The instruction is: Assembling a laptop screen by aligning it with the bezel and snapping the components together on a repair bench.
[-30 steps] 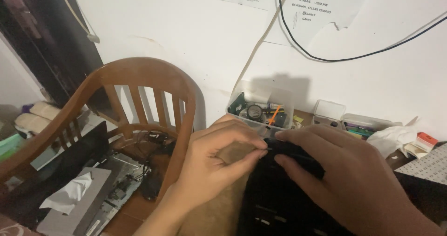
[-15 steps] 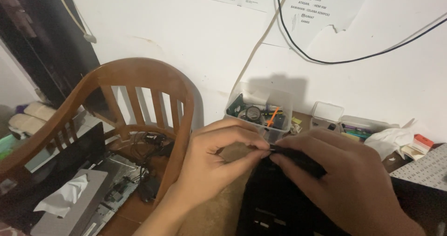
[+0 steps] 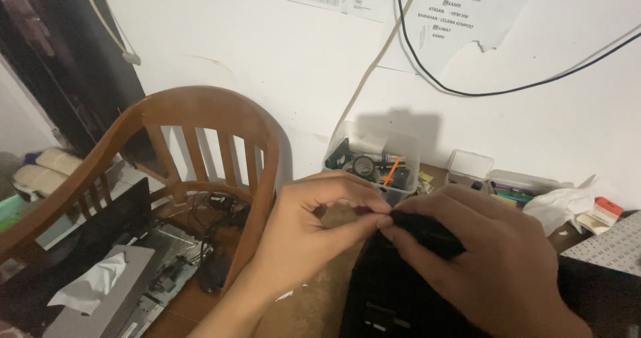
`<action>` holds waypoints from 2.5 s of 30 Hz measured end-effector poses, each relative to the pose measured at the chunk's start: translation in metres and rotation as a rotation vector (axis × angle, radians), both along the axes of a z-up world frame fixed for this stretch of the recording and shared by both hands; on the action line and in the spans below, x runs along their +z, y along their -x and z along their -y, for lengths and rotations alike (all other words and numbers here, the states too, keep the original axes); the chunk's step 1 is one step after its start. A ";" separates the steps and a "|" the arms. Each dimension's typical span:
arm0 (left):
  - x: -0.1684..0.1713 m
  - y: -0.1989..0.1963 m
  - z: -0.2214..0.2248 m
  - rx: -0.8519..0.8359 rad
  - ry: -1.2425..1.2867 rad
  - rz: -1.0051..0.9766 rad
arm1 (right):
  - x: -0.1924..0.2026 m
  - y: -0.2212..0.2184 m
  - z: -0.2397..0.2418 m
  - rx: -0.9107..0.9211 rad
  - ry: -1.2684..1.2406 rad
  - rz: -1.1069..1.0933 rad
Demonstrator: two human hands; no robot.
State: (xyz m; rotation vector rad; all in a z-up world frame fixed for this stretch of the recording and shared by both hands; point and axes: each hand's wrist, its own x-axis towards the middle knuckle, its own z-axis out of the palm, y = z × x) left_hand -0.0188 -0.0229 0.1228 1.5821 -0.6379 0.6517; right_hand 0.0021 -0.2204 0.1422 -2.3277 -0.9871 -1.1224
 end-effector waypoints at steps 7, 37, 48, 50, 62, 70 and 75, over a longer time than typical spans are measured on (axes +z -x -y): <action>0.001 0.002 0.001 0.001 0.042 -0.085 | -0.007 -0.001 0.000 -0.017 0.001 0.044; -0.002 -0.029 0.003 0.034 -0.039 -0.859 | -0.014 0.002 -0.005 0.163 -0.057 0.244; -0.028 -0.012 -0.013 0.024 -0.027 0.164 | -0.014 -0.004 -0.006 0.040 -0.087 0.289; -0.019 -0.006 -0.008 0.033 -0.053 0.218 | -0.008 0.004 -0.010 0.049 -0.107 0.231; -0.028 -0.010 0.000 -0.157 0.097 -0.279 | -0.019 0.007 -0.006 -0.160 -0.123 0.079; -0.047 -0.006 0.024 -0.114 0.373 -0.534 | -0.010 0.012 -0.008 -0.048 -0.078 0.087; -0.047 -0.007 0.038 0.001 0.384 -0.456 | -0.010 0.012 -0.011 0.037 -0.133 0.191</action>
